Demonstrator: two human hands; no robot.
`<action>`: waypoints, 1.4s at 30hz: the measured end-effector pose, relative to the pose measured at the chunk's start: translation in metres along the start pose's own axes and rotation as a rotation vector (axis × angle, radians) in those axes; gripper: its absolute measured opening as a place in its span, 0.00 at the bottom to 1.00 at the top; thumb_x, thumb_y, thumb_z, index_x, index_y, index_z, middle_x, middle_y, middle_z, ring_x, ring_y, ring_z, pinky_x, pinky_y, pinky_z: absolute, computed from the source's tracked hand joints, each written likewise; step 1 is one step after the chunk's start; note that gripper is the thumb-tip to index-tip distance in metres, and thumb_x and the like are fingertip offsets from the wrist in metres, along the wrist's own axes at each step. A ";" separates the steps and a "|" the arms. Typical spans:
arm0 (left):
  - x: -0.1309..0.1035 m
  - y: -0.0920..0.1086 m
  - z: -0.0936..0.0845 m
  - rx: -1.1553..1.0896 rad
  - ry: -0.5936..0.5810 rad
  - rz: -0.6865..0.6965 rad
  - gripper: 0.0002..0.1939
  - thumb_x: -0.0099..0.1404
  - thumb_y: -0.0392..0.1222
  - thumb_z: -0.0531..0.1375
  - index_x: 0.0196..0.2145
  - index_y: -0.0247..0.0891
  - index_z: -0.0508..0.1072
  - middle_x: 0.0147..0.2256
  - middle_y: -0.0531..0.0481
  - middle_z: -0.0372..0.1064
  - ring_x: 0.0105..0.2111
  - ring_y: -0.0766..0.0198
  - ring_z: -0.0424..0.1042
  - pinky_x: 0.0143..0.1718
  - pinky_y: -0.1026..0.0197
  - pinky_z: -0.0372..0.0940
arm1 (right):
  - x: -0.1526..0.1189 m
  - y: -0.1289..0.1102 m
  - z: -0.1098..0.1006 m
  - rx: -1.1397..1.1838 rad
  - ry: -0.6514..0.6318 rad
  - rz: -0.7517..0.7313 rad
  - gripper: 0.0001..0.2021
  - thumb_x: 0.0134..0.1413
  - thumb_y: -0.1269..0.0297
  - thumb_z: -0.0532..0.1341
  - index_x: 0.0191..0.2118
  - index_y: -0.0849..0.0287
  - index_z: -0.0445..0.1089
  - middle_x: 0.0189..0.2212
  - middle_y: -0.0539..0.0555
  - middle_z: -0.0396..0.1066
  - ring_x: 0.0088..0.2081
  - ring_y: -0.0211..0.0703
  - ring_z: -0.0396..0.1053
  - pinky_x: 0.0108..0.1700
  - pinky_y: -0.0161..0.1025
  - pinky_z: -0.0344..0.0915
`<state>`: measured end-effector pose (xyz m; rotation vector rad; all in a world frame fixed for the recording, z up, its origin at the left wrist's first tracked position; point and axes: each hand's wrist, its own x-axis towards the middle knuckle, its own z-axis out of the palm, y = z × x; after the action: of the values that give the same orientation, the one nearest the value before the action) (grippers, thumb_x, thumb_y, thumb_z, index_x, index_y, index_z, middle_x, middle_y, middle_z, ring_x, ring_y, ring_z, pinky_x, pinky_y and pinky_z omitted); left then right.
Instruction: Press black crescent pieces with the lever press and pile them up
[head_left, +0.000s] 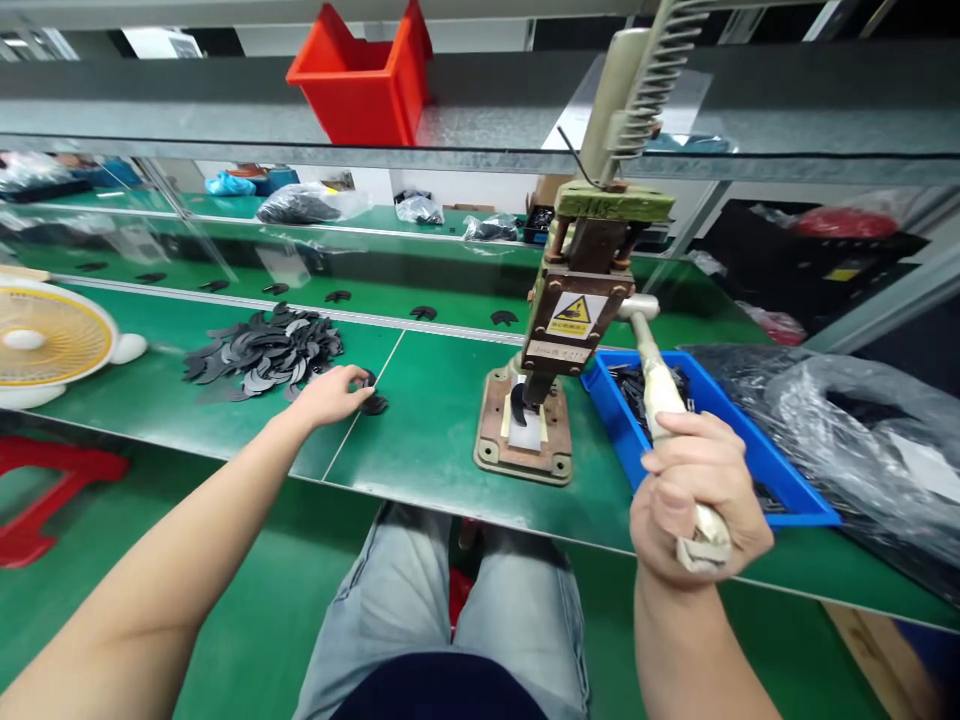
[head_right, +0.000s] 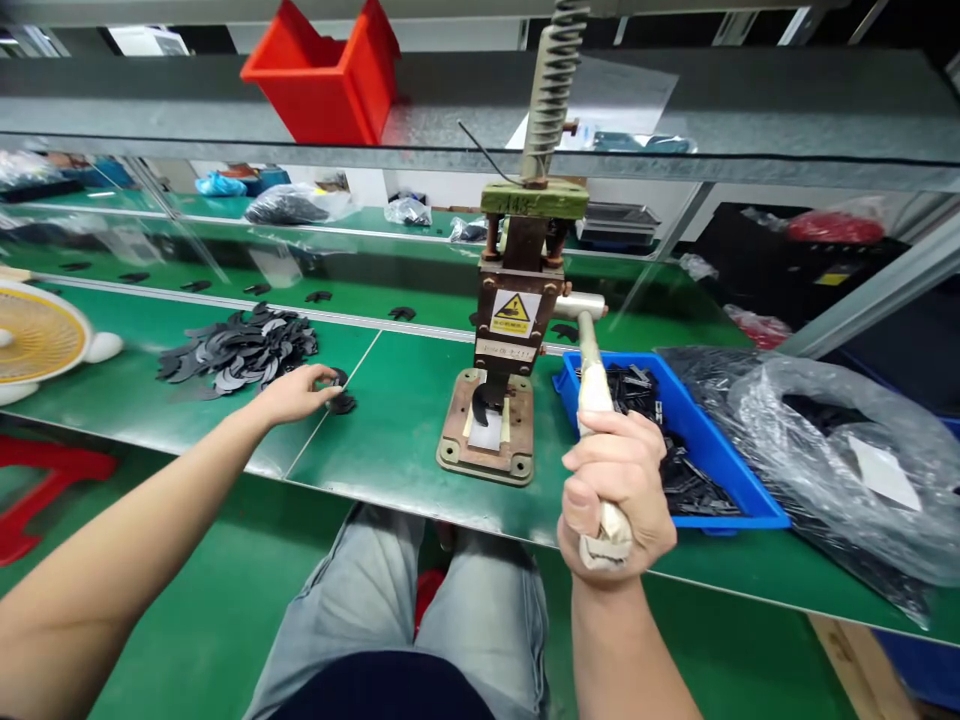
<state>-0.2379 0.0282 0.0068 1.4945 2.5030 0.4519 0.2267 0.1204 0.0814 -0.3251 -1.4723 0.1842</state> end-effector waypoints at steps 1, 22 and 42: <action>-0.001 -0.008 0.000 0.018 -0.008 -0.080 0.30 0.67 0.64 0.61 0.54 0.39 0.76 0.54 0.37 0.78 0.52 0.44 0.78 0.52 0.51 0.69 | 0.000 0.000 0.000 0.001 0.006 0.007 0.18 0.61 0.57 0.66 0.23 0.56 0.64 0.24 0.47 0.71 0.39 0.50 0.79 0.60 0.62 0.66; 0.019 0.012 0.011 -0.254 0.042 -0.022 0.25 0.63 0.66 0.61 0.38 0.41 0.83 0.25 0.52 0.71 0.26 0.58 0.67 0.28 0.59 0.55 | -0.002 -0.006 -0.009 -0.016 -0.114 0.032 0.12 0.62 0.61 0.64 0.27 0.55 0.66 0.27 0.48 0.72 0.44 0.53 0.78 0.62 0.65 0.64; -0.029 0.230 0.069 -1.320 -0.375 -0.111 0.11 0.78 0.41 0.60 0.37 0.39 0.63 0.36 0.46 0.81 0.31 0.64 0.83 0.35 0.62 0.78 | -0.006 -0.005 -0.012 -0.012 -0.127 0.041 0.13 0.64 0.59 0.63 0.28 0.54 0.66 0.29 0.49 0.71 0.45 0.53 0.76 0.61 0.65 0.64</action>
<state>-0.0135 0.1159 0.0236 0.7487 1.3543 1.2864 0.2375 0.1124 0.0767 -0.3590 -1.5935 0.2321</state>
